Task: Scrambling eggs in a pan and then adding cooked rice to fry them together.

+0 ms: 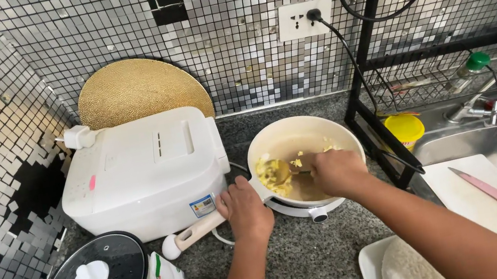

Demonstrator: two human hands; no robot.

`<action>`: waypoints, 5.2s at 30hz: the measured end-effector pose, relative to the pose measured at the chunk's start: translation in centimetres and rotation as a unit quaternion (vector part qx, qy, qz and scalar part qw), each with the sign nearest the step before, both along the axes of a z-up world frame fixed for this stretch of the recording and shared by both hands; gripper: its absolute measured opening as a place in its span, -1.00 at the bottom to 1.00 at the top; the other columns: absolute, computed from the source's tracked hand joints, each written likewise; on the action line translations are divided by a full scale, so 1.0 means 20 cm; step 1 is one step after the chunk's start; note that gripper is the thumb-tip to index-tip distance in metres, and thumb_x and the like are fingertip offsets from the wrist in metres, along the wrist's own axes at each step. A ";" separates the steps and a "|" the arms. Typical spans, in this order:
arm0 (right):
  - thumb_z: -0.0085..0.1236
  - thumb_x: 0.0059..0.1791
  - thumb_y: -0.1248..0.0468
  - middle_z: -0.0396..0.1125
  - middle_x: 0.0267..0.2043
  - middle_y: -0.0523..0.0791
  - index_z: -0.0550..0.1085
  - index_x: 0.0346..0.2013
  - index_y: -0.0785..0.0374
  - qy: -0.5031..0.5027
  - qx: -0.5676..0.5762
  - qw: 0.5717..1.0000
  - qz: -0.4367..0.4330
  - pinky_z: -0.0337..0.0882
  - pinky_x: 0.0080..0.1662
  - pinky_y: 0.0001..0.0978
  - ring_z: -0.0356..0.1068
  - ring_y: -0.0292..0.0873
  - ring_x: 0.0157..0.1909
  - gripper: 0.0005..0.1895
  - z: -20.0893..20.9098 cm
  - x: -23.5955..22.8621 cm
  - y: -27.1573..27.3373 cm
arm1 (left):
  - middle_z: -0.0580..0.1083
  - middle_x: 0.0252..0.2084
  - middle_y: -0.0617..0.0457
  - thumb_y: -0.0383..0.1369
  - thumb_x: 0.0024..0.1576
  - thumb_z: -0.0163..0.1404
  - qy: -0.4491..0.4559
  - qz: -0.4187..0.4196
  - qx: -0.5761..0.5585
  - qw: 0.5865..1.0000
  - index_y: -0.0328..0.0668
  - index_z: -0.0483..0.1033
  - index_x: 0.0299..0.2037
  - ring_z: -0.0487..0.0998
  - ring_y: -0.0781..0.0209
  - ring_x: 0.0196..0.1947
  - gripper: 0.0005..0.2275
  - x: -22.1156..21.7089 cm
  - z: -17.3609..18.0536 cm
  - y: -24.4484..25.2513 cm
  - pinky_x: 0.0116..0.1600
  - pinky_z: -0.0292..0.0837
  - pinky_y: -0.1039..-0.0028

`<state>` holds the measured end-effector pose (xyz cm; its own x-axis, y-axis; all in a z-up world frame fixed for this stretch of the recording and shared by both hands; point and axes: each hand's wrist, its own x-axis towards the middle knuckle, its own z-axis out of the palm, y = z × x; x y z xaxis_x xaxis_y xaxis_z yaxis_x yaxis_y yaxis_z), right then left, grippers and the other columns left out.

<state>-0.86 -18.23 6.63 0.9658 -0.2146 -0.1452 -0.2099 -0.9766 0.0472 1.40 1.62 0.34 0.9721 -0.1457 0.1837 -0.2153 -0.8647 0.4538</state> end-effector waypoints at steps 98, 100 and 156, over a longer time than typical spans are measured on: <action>0.19 -0.11 0.10 0.48 -0.33 0.23 0.63 -0.29 0.27 -0.274 0.201 0.910 -0.237 0.48 -0.03 0.04 0.50 0.30 -0.17 -0.71 -1.01 -1.72 -1.17 | 0.30 0.23 -0.41 -0.48 0.15 -0.10 0.152 -0.071 -0.042 0.985 -0.47 0.38 0.09 0.40 -0.33 0.21 -0.69 -1.31 -0.66 -0.60 0.23 0.40 0.08; 0.22 -0.14 0.12 0.48 -0.33 0.23 0.62 -0.32 0.29 -0.270 0.207 0.913 -0.228 0.48 -0.02 0.03 0.51 0.29 -0.16 -0.71 -1.02 -1.74 -1.18 | 0.33 0.21 -0.41 -0.48 0.12 -0.07 0.164 -0.046 -0.022 0.985 -0.49 0.38 0.07 0.40 -0.31 0.22 -0.68 -1.34 -0.70 -0.63 0.23 0.42 0.11; 0.27 -0.14 -0.23 0.54 -0.46 -0.19 0.61 -0.42 -0.03 -0.170 0.107 0.979 -0.043 0.43 -0.22 -0.19 0.52 -0.09 -0.33 -0.62 0.08 -1.19 -0.64 | 0.55 -0.31 -0.25 -0.62 -0.38 -0.21 0.295 0.025 -0.733 0.612 -0.62 0.52 -0.22 0.57 -0.06 -0.36 -0.54 -1.12 -0.89 -0.09 -0.21 0.52 0.36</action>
